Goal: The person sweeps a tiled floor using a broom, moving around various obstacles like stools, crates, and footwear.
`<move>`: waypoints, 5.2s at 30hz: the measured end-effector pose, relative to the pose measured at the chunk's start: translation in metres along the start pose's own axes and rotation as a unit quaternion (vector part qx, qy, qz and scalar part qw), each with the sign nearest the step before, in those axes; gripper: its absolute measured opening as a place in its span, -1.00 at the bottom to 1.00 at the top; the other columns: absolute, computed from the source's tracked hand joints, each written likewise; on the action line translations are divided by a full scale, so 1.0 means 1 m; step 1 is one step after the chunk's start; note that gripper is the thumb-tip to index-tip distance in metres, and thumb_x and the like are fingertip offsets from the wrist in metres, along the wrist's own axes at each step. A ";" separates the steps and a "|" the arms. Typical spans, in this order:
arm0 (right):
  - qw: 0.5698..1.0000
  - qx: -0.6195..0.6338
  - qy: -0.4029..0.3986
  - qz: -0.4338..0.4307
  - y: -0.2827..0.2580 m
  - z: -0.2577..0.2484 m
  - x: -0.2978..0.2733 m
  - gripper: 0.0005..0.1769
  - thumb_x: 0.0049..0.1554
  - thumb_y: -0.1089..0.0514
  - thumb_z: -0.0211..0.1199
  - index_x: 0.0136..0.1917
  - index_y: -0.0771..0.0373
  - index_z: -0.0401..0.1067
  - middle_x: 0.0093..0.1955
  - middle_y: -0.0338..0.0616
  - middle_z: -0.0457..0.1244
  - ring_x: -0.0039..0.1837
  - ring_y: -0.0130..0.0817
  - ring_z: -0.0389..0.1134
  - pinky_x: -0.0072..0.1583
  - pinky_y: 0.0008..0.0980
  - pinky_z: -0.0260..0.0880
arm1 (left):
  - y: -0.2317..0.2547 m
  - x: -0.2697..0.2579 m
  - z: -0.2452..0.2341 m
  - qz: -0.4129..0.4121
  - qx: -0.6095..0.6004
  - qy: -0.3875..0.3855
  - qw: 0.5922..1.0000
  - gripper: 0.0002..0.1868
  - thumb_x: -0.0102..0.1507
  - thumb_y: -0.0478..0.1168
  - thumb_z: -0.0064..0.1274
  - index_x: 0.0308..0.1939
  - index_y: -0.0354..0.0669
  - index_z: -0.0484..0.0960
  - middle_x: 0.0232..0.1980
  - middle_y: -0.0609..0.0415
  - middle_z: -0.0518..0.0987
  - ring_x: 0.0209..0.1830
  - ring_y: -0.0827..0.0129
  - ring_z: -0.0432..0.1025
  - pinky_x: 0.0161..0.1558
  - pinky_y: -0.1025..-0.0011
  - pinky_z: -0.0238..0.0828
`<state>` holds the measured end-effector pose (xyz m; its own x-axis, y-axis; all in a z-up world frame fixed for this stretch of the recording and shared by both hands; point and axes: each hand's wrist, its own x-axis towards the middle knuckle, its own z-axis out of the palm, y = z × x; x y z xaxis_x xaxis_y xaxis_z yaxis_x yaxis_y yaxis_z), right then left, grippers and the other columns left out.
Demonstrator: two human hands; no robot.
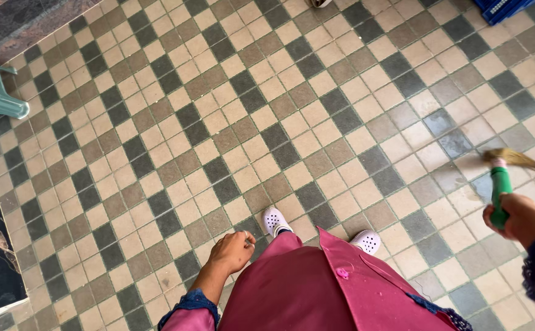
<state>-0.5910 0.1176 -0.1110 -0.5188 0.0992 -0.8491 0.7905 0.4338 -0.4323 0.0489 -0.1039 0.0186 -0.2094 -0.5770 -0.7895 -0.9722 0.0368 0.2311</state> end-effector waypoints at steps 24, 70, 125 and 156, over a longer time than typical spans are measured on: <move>0.249 -0.753 -0.103 -0.600 0.141 0.286 -0.321 -0.65 0.33 -0.08 -0.05 0.09 0.25 0.27 -0.24 -0.10 0.38 -0.19 -0.19 0.49 -0.18 -0.20 0.52 | -0.137 0.014 -0.018 -0.041 -0.035 0.001 0.999 -0.70 0.23 -0.06 0.06 0.02 0.13 0.70 0.05 0.17 0.72 0.17 0.23 0.54 0.22 0.23 0.44; 0.979 0.063 0.018 0.194 -0.122 0.234 -0.051 -0.51 0.38 -0.28 -0.01 0.14 0.20 0.15 -0.26 -0.51 0.16 -0.33 -0.74 0.23 -0.31 -0.70 0.30 | -0.035 0.155 -0.214 -0.060 -0.076 0.011 0.995 -0.68 0.26 -0.10 0.01 0.08 0.10 0.68 0.08 0.15 0.70 0.16 0.27 0.57 0.23 0.27 0.45; 0.032 -0.861 -0.104 -0.497 0.065 0.797 -0.428 -0.59 0.38 -0.24 -0.21 0.13 0.07 0.23 -0.37 -0.41 0.29 -0.33 -0.54 0.42 -0.26 -0.48 0.51 | -0.389 0.153 -0.328 -0.189 -0.214 0.026 0.958 -0.69 0.31 -0.06 -0.02 0.10 0.08 0.65 0.07 0.11 0.69 0.11 0.20 0.57 0.18 0.24 0.48; 0.930 -0.268 -0.209 -0.136 -0.040 1.098 -0.403 -0.56 0.32 -0.02 0.24 0.15 0.39 0.21 -0.25 -0.12 0.11 -0.34 -0.32 0.17 -0.34 -0.28 0.23 | -0.365 0.356 -0.625 -0.162 -0.222 0.046 0.960 -0.66 0.26 -0.11 -0.09 0.07 0.04 0.66 0.04 0.03 0.71 0.11 0.13 0.56 0.18 0.21 0.46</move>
<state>-0.0567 -0.9229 -0.0847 -0.4150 -0.3883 -0.8228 0.3141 0.7876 -0.5301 0.3944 -0.8323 0.0087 0.1269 -0.5688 -0.8126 -0.8400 -0.4973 0.2169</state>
